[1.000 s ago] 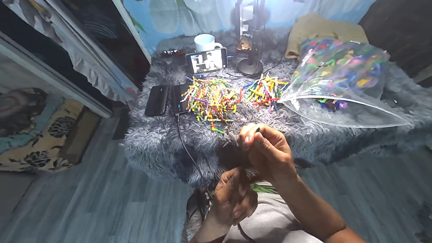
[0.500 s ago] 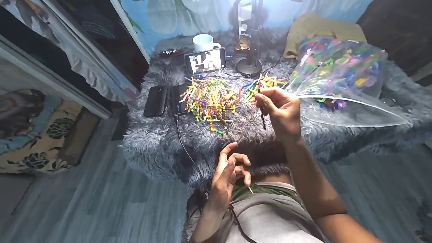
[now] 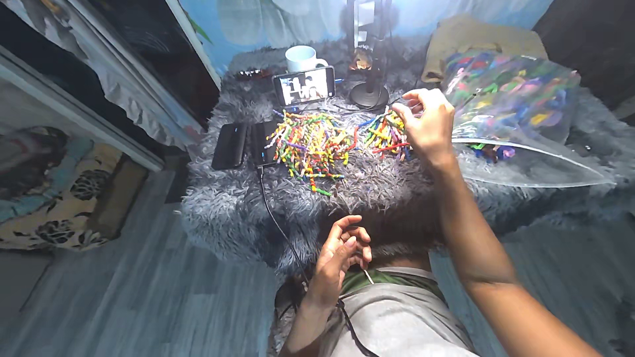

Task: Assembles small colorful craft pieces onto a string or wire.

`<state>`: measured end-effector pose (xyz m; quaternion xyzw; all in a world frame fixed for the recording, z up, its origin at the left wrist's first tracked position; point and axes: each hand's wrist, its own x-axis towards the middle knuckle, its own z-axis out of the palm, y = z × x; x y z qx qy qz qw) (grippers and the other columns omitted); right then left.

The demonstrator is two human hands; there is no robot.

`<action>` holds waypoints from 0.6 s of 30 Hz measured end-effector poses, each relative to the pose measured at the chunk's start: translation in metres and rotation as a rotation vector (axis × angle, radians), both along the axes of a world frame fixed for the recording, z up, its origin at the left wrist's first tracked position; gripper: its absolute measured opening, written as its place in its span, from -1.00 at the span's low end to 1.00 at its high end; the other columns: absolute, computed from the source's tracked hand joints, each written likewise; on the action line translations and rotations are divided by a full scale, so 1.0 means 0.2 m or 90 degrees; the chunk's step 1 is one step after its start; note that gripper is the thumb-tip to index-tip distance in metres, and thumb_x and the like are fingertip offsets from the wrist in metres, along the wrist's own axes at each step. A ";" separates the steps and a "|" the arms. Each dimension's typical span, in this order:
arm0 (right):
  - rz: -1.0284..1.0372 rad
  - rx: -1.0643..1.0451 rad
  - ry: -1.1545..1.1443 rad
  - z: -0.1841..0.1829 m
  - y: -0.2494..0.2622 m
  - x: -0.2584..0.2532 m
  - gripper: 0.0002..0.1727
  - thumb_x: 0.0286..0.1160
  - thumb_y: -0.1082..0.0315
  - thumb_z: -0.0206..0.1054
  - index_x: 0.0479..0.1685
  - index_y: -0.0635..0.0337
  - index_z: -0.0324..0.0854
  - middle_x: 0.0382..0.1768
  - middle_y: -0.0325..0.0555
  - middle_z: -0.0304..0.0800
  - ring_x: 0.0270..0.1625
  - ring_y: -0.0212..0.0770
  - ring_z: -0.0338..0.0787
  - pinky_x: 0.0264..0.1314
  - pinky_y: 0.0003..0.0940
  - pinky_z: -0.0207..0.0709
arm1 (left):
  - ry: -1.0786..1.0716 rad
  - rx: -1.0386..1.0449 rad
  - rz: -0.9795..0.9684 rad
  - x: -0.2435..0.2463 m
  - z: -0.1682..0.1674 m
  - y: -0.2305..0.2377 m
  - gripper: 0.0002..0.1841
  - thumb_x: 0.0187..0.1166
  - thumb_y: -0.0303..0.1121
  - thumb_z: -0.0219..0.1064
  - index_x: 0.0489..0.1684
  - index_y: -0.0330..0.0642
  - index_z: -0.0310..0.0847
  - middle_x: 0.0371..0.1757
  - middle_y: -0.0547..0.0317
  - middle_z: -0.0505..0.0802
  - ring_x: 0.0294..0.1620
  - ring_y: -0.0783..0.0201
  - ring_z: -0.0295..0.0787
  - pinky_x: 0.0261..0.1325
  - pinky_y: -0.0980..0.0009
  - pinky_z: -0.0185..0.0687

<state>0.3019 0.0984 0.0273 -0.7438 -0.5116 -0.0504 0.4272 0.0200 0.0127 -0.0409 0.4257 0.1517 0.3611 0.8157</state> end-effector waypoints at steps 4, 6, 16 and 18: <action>0.036 0.003 -0.014 -0.03 -0.01 -0.04 -0.58 0.65 0.14 0.33 0.17 0.37 0.74 0.08 0.31 0.79 0.14 0.23 0.79 0.27 0.16 0.55 | 0.001 -0.006 -0.011 0.00 -0.01 0.01 -0.57 0.72 -0.22 0.19 0.44 -0.26 0.32 -0.01 0.34 0.76 -0.22 0.49 0.76 -0.17 0.56 0.74; 0.041 -0.011 -0.017 -0.03 -0.01 -0.06 -0.58 0.66 0.14 0.33 0.18 0.36 0.74 0.11 0.32 0.76 0.15 0.25 0.77 0.28 0.20 0.53 | 0.006 -0.005 -0.014 0.00 -0.01 0.01 -0.57 0.72 -0.22 0.18 0.44 -0.27 0.33 0.01 0.33 0.75 -0.22 0.49 0.76 -0.17 0.56 0.74; 0.053 -0.016 -0.043 -0.04 0.00 -0.10 -0.60 0.66 0.17 0.32 0.18 0.36 0.74 0.10 0.34 0.75 0.17 0.29 0.75 0.26 0.26 0.49 | 0.004 -0.009 -0.023 0.00 -0.03 0.02 -0.64 0.74 -0.28 0.14 0.39 -0.25 0.38 0.00 0.32 0.75 -0.19 0.48 0.76 -0.14 0.55 0.74; 0.052 -0.020 -0.051 -0.05 0.01 -0.10 -0.59 0.66 0.17 0.31 0.18 0.36 0.74 0.10 0.35 0.75 0.18 0.30 0.74 0.26 0.28 0.47 | 0.005 -0.010 -0.022 0.00 -0.03 0.02 -0.64 0.73 -0.28 0.14 0.38 -0.25 0.39 0.00 0.32 0.75 -0.19 0.48 0.76 -0.15 0.55 0.74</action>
